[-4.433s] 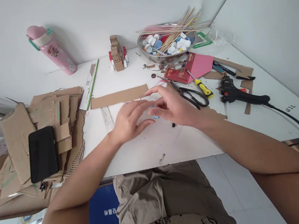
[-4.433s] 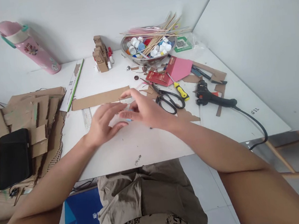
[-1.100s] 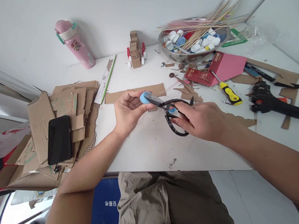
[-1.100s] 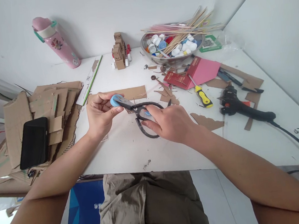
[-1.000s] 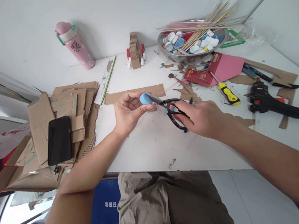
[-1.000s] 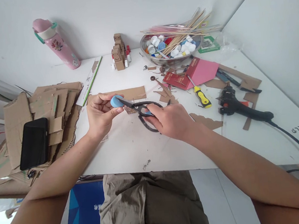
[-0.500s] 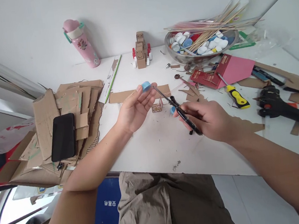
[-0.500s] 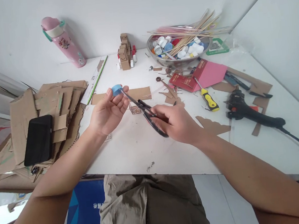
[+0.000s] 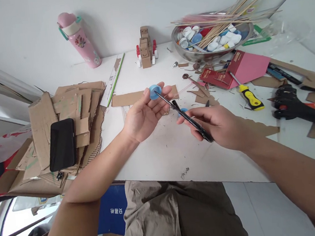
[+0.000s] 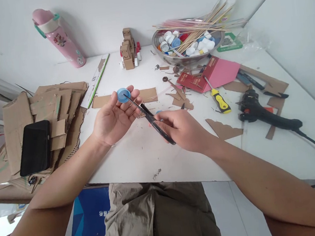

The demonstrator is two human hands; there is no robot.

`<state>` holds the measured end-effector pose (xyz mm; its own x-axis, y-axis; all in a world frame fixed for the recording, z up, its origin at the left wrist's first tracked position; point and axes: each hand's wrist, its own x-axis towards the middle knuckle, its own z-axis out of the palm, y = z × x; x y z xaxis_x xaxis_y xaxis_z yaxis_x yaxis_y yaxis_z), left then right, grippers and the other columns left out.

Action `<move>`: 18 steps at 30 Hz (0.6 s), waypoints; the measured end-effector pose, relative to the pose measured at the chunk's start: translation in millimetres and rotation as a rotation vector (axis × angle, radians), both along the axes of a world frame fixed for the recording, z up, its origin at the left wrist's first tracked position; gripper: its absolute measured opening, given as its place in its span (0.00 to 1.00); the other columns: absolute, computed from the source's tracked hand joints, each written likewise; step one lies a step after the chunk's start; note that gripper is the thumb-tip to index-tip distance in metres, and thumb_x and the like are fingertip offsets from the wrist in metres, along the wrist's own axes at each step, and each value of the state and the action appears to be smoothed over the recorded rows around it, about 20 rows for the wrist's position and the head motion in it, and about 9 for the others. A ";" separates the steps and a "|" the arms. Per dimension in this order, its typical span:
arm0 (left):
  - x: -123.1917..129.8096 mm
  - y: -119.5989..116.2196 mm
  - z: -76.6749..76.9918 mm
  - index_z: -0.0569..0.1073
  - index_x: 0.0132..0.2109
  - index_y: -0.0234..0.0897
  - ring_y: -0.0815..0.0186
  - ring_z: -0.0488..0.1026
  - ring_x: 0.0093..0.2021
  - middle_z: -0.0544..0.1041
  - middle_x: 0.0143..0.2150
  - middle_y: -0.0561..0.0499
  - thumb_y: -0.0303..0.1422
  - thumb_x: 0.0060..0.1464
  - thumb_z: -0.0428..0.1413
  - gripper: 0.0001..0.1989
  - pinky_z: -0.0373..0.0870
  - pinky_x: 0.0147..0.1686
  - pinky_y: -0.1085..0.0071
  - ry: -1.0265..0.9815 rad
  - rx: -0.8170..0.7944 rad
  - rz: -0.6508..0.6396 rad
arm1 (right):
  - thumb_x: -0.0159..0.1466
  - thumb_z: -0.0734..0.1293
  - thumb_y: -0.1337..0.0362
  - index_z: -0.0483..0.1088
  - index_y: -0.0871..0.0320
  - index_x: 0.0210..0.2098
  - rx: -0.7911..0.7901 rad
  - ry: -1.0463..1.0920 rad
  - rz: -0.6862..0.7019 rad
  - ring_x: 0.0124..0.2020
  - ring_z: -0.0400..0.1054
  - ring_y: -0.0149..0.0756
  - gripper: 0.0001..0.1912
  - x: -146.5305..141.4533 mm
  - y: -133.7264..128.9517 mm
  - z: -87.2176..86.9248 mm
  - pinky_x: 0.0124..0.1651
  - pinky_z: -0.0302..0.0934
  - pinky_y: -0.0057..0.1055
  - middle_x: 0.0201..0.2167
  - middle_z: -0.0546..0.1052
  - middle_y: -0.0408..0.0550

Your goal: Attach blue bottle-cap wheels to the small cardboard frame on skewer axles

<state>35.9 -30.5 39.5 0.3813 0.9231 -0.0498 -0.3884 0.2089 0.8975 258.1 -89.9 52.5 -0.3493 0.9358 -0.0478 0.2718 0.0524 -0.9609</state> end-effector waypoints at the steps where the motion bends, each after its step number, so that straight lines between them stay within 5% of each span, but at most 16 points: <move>1: 0.1 -0.1 -0.6 0.83 0.56 0.44 0.52 0.81 0.68 0.87 0.60 0.50 0.52 0.71 0.61 0.19 0.84 0.63 0.57 0.002 0.007 -0.002 | 0.64 0.65 0.20 0.76 0.54 0.34 0.002 -0.004 0.009 0.19 0.60 0.32 0.41 0.7 1.5 -2.5 0.25 0.55 0.33 0.17 0.67 0.39; 10: 2.9 -1.2 -4.5 0.83 0.54 0.45 0.53 0.83 0.67 0.88 0.59 0.51 0.53 0.69 0.64 0.19 0.84 0.63 0.58 0.028 0.082 0.047 | 0.66 0.64 0.22 0.74 0.54 0.28 -0.002 0.009 0.043 0.18 0.57 0.32 0.40 3.6 7.1 -15.9 0.26 0.56 0.35 0.15 0.64 0.39; 13: 0.4 0.1 -5.2 0.84 0.53 0.46 0.52 0.82 0.68 0.88 0.58 0.50 0.50 0.65 0.69 0.17 0.81 0.67 0.56 0.025 0.102 0.029 | 0.72 0.58 0.27 0.76 0.53 0.30 0.197 -0.218 -0.020 0.17 0.56 0.34 0.39 2.4 3.3 -10.1 0.24 0.52 0.35 0.15 0.65 0.41; 18: -1.4 -1.1 -5.7 0.86 0.50 0.46 0.50 0.84 0.65 0.89 0.54 0.49 0.46 0.61 0.73 0.15 0.79 0.69 0.52 0.044 0.159 0.094 | 0.77 0.60 0.46 0.82 0.54 0.43 0.582 -0.675 -0.191 0.25 0.68 0.43 0.25 6.1 -2.8 -0.4 0.28 0.49 0.37 0.21 0.75 0.51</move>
<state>34.6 -31.6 33.8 0.2936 0.9521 0.0853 -0.3595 0.0273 0.9327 264.1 -92.7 52.1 -0.2552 0.9153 0.3117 0.8206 0.3756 -0.4308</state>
